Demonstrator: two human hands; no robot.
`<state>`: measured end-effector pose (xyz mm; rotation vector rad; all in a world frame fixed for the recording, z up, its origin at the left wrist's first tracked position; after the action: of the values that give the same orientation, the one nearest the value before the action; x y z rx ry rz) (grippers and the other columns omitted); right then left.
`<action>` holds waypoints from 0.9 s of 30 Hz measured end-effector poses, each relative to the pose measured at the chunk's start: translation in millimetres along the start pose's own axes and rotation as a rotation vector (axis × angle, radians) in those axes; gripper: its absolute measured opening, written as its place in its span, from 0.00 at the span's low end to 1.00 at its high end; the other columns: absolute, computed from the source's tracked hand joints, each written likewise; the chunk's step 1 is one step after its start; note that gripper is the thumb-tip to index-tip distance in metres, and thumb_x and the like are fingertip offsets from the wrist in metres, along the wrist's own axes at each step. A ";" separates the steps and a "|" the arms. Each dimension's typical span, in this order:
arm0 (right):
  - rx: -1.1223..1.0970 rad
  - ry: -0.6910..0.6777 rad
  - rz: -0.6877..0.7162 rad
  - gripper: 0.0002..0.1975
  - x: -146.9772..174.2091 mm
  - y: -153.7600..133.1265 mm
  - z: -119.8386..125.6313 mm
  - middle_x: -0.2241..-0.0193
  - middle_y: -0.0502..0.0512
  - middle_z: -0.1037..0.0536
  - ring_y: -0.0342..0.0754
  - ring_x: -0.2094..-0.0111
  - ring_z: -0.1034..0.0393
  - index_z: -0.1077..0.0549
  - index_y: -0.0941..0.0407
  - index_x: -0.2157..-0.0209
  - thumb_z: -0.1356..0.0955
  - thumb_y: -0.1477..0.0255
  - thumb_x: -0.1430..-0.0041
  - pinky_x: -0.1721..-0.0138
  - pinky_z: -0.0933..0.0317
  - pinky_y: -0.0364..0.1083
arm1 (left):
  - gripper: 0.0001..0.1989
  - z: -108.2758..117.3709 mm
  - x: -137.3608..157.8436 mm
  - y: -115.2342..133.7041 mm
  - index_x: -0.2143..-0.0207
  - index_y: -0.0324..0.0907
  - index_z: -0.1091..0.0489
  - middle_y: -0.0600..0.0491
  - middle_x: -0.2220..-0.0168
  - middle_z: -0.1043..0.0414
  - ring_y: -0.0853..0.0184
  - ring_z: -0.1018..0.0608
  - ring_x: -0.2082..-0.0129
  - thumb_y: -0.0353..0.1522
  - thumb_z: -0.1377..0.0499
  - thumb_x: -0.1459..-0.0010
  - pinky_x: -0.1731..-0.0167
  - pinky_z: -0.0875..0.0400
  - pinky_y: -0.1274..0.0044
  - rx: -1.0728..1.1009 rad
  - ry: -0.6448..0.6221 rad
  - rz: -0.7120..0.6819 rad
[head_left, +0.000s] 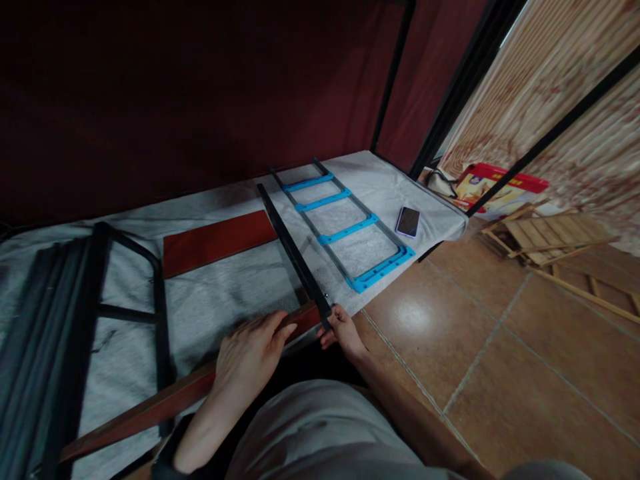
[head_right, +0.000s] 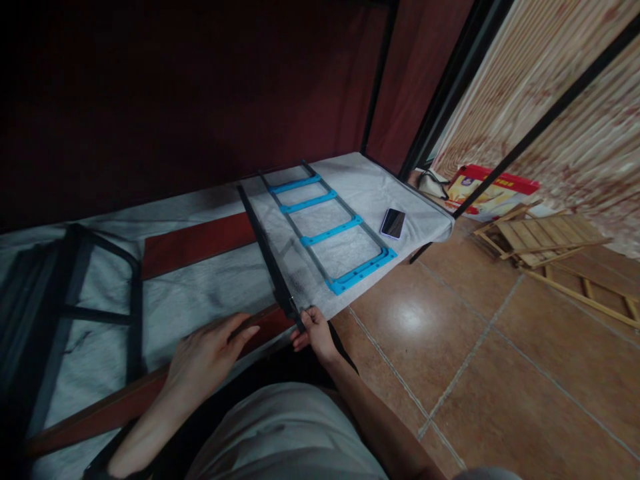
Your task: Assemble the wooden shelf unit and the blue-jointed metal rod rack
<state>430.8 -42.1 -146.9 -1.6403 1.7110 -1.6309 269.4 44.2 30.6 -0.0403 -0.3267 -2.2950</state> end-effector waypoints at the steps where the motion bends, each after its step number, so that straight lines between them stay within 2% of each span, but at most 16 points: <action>1: 0.008 0.001 -0.001 0.26 -0.3 -2.0 0.7 0.81 0.45 0.23 0.44 0.85 0.29 0.44 0.51 0.64 0.32 0.47 0.48 0.83 0.34 0.42 | 0.17 -0.1 -0.9 0.9 0.52 0.48 0.28 0.51 0.57 0.20 0.62 0.19 0.59 0.42 0.53 0.32 0.62 0.33 0.75 0.001 0.005 -0.006; 8: 0.174 0.003 -0.029 0.23 0.1 -11.8 6.4 0.78 0.46 0.23 0.45 0.84 0.29 0.40 0.52 0.61 0.35 0.48 0.43 0.83 0.34 0.42 | 0.17 -5.4 -4.4 5.7 0.53 0.47 0.28 0.51 0.58 0.20 0.61 0.20 0.59 0.41 0.54 0.31 0.64 0.34 0.74 -0.022 0.036 -0.041; 14: 0.429 0.044 0.052 0.17 9.7 -15.8 16.4 0.77 0.48 0.25 0.44 0.83 0.31 0.35 0.52 0.56 0.38 0.54 0.38 0.82 0.37 0.42 | 0.16 -8.7 -4.4 12.4 0.54 0.46 0.28 0.51 0.59 0.20 0.62 0.20 0.60 0.40 0.53 0.31 0.65 0.36 0.74 -0.028 0.032 -0.050; 17: 0.605 0.099 0.158 0.13 17.4 -23.4 20.8 0.77 0.48 0.25 0.44 0.83 0.32 0.33 0.51 0.54 0.37 0.60 0.36 0.80 0.40 0.42 | 0.15 -8.0 -4.4 14.4 0.55 0.46 0.28 0.51 0.59 0.20 0.61 0.20 0.59 0.40 0.52 0.31 0.64 0.35 0.74 -0.024 0.045 -0.053; 19: 0.690 0.129 0.245 0.12 23.1 -31.7 22.3 0.76 0.50 0.24 0.45 0.79 0.31 0.31 0.51 0.54 0.38 0.63 0.34 0.76 0.38 0.43 | 0.15 -8.1 -4.4 14.7 0.55 0.46 0.28 0.51 0.59 0.20 0.61 0.20 0.60 0.39 0.52 0.31 0.64 0.35 0.73 -0.026 0.055 -0.060; 22: 0.762 0.188 0.408 0.12 31.5 -49.8 22.0 0.65 0.54 0.22 0.48 0.66 0.26 0.27 0.52 0.56 0.39 0.64 0.34 0.61 0.35 0.46 | 0.15 -9.4 -4.5 14.9 0.55 0.46 0.28 0.52 0.61 0.20 0.61 0.20 0.62 0.39 0.52 0.31 0.65 0.35 0.73 -0.035 0.077 -0.066; 24: 0.750 0.223 0.521 0.13 36.5 -64.6 20.0 0.59 0.55 0.22 0.50 0.57 0.27 0.26 0.52 0.57 0.39 0.63 0.33 0.53 0.37 0.48 | 0.14 -10.2 -4.5 15.6 0.56 0.46 0.28 0.52 0.62 0.20 0.61 0.20 0.62 0.38 0.52 0.32 0.65 0.35 0.73 -0.036 0.089 -0.075; 27: 0.579 0.175 0.567 0.15 40.4 -83.9 14.2 0.61 0.55 0.22 0.49 0.58 0.28 0.26 0.53 0.56 0.39 0.60 0.33 0.54 0.36 0.47 | 0.13 -9.8 -3.9 16.7 0.56 0.46 0.27 0.52 0.64 0.20 0.61 0.20 0.63 0.38 0.51 0.32 0.66 0.35 0.73 -0.035 0.103 -0.082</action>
<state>472.4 -59.6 -64.3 -0.6879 1.3974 -1.7626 285.0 33.8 24.3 0.0750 -0.2391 -2.3740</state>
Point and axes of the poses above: each hand's wrist, its own x-axis away from the middle knuckle, its own z-axis out of the back of the hand, y = z × x, the point moved 2 cm from there along -x, towards the middle knuckle
